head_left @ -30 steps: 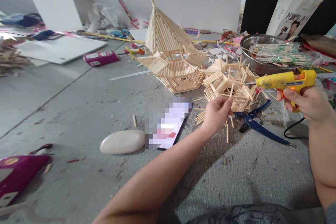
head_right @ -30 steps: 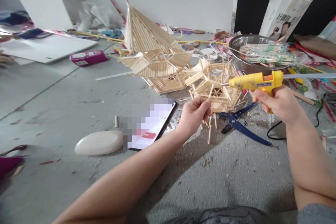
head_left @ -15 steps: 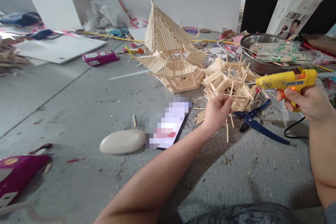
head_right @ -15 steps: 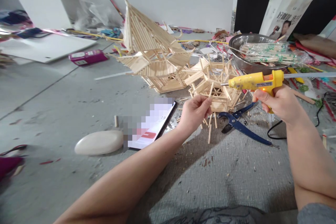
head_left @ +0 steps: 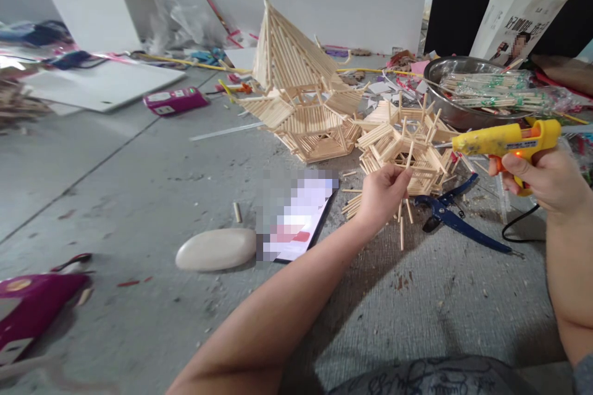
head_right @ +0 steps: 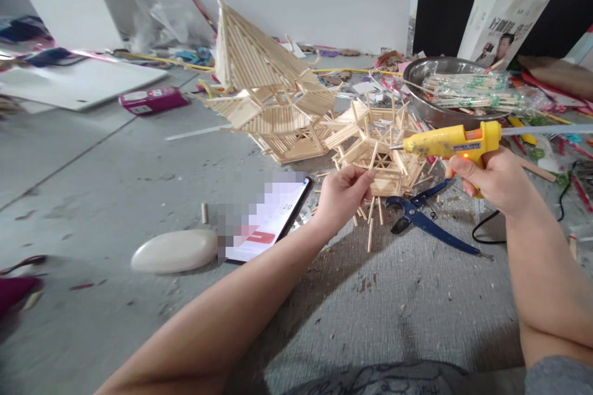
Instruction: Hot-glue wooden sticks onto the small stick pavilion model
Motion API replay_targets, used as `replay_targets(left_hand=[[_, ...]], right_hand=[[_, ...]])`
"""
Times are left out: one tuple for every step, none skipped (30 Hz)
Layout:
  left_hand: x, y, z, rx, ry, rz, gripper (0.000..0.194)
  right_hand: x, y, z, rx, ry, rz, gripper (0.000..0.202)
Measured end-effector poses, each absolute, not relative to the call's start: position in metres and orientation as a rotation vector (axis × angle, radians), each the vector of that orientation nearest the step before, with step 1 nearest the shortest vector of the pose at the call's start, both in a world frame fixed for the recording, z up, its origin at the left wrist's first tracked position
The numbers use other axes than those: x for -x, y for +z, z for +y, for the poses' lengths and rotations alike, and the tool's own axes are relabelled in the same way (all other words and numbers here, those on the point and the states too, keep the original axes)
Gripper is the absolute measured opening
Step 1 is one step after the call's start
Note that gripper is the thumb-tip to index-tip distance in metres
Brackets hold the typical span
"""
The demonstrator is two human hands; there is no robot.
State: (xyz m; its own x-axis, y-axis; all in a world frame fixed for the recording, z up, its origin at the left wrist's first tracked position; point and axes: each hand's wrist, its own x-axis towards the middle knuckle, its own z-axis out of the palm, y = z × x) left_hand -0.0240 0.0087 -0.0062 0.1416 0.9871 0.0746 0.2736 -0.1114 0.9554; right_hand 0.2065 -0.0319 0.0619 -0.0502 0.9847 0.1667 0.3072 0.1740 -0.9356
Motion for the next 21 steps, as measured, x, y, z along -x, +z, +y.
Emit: replay_targets(left_hand=[[0.0241, -0.0058, 0.0089, -1.551, 1.029, 1.272, 0.024], [0.0242, -0.0054, 0.0090, -1.556, 1.028, 1.276, 0.024], [0.0243, -0.0049, 0.0091, -1.560, 1.026, 1.278, 0.025], [0.0245, -0.0044, 0.0092, -1.565, 1.025, 1.280, 0.025], [0.0246, -0.0039, 0.0093, -1.570, 1.024, 1.281, 0.026], [0.0247, -0.0035, 0.0094, -1.574, 1.023, 1.283, 0.026], [0.0248, -0.0031, 0.0095, -1.577, 1.024, 1.283, 0.026], [0.0249, -0.0028, 0.0095, -1.579, 1.026, 1.283, 0.027], [0.0249, -0.0025, 0.0095, -1.580, 1.027, 1.283, 0.027], [0.0250, -0.0023, 0.0095, -1.579, 1.027, 1.283, 0.028], [0.0250, -0.0020, 0.0095, -1.578, 1.024, 1.283, 0.028], [0.0250, -0.0018, 0.0095, -1.578, 1.020, 1.283, 0.029], [0.0249, -0.0016, 0.0095, -1.577, 1.016, 1.284, 0.029], [0.0248, -0.0015, 0.0095, -1.577, 1.013, 1.284, 0.030], [0.0246, -0.0016, 0.0096, -1.576, 1.013, 1.284, 0.030], [0.0244, -0.0019, 0.0098, -1.576, 1.015, 1.286, 0.030], [0.0242, -0.0023, 0.0101, -1.577, 1.019, 1.288, 0.029], [0.0240, -0.0027, 0.0104, -1.578, 1.023, 1.290, 0.029], [0.0237, -0.0031, 0.0106, -1.579, 1.026, 1.292, 0.029], [0.0235, -0.0035, 0.0108, -1.580, 1.028, 1.295, 0.029], [0.0234, -0.0037, 0.0110, -1.582, 1.028, 1.297, 0.029]], right_hand=[[-0.2063, 0.0621, -0.0319, 1.288, 0.928, -1.530, 0.017], [-0.2062, 0.0621, -0.0318, 1.291, 0.929, -1.531, 0.017], [-0.2062, 0.0620, -0.0318, 1.295, 0.928, -1.533, 0.018], [-0.2063, 0.0618, -0.0318, 1.300, 0.928, -1.535, 0.018], [-0.2064, 0.0616, -0.0318, 1.304, 0.928, -1.535, 0.018], [-0.2065, 0.0615, -0.0318, 1.304, 0.927, -1.533, 0.018], [-0.2066, 0.0614, -0.0319, 1.304, 0.927, -1.530, 0.017], [-0.2065, 0.0615, -0.0319, 1.301, 0.926, -1.528, 0.017], [-0.2063, 0.0616, -0.0320, 1.300, 0.924, -1.527, 0.018], [-0.2061, 0.0619, -0.0320, 1.303, 0.922, -1.527, 0.019], [-0.2057, 0.0621, -0.0321, 1.307, 0.919, -1.528, 0.020], [-0.2053, 0.0624, -0.0321, 1.312, 0.917, -1.528, 0.021], [-0.2050, 0.0627, -0.0321, 1.316, 0.916, -1.528, 0.022], [-0.2046, 0.0628, -0.0321, 1.320, 0.914, -1.528, 0.023], [-0.2043, 0.0629, -0.0321, 1.323, 0.911, -1.529, 0.023], [-0.2040, 0.0629, -0.0321, 1.324, 0.908, -1.530, 0.023], [-0.2037, 0.0629, -0.0322, 1.324, 0.906, -1.532, 0.024], [-0.2035, 0.0630, -0.0323, 1.324, 0.905, -1.534, 0.024], [-0.2033, 0.0631, -0.0325, 1.322, 0.904, -1.534, 0.024], [-0.2032, 0.0633, -0.0328, 1.321, 0.906, -1.533, 0.025], [-0.2031, 0.0635, -0.0330, 1.322, 0.910, -1.531, 0.025]])
